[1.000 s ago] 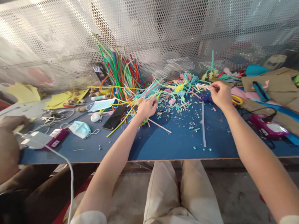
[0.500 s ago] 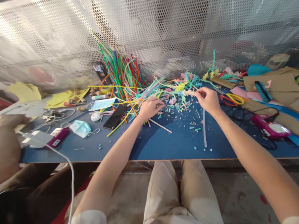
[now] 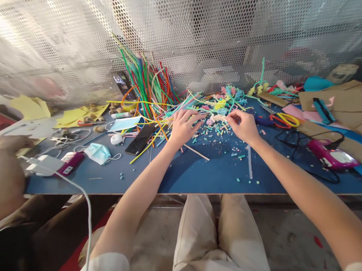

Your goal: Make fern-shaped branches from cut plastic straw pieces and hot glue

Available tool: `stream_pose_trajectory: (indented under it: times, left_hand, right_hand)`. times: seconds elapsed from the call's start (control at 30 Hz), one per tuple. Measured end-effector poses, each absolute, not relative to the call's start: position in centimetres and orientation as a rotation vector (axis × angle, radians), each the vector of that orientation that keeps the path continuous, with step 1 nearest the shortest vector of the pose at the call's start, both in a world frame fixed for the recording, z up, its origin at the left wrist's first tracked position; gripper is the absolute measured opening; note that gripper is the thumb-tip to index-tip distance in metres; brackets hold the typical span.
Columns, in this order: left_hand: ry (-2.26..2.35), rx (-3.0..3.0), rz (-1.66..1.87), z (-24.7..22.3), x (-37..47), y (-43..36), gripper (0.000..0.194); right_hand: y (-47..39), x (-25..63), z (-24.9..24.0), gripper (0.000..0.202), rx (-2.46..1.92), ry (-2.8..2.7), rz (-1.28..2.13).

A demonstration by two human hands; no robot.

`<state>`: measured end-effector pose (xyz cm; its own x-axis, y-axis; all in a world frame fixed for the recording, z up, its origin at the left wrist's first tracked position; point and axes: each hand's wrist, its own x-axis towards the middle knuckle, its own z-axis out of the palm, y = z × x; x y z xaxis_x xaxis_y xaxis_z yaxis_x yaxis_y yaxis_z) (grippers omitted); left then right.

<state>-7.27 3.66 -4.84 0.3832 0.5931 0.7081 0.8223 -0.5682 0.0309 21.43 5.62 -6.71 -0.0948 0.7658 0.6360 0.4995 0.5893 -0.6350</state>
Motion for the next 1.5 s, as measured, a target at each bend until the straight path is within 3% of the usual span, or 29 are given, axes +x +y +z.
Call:
stream_pose_trajectory:
  times: [0.37, 0.87, 1.23, 1.5]
  left_hand:
    - [-1.252, -2.348, -0.980, -5.2, -7.4, 4.1, 0.026]
    - [-1.180, -2.561, -0.938, -5.8, -6.9, 3.3, 0.035]
    - [-1.377, -2.484, -0.847, -6.2, -7.3, 3.8, 0.033]
    - [-1.452, -2.489, -0.845, -6.2, -7.3, 3.8, 0.032]
  right_hand:
    - [4.7, 22.0, -5.7, 0.026, -0.893, -1.857, 0.153]
    - [4.6, 22.3, -6.0, 0.027, -0.890, -1.961, 0.298]
    - [4.1, 21.2, -2.3, 0.012, -0.999, -2.173, -0.129]
    - [5.4, 20.0, -4.6, 0.025, -0.954, -2.008, -0.082]
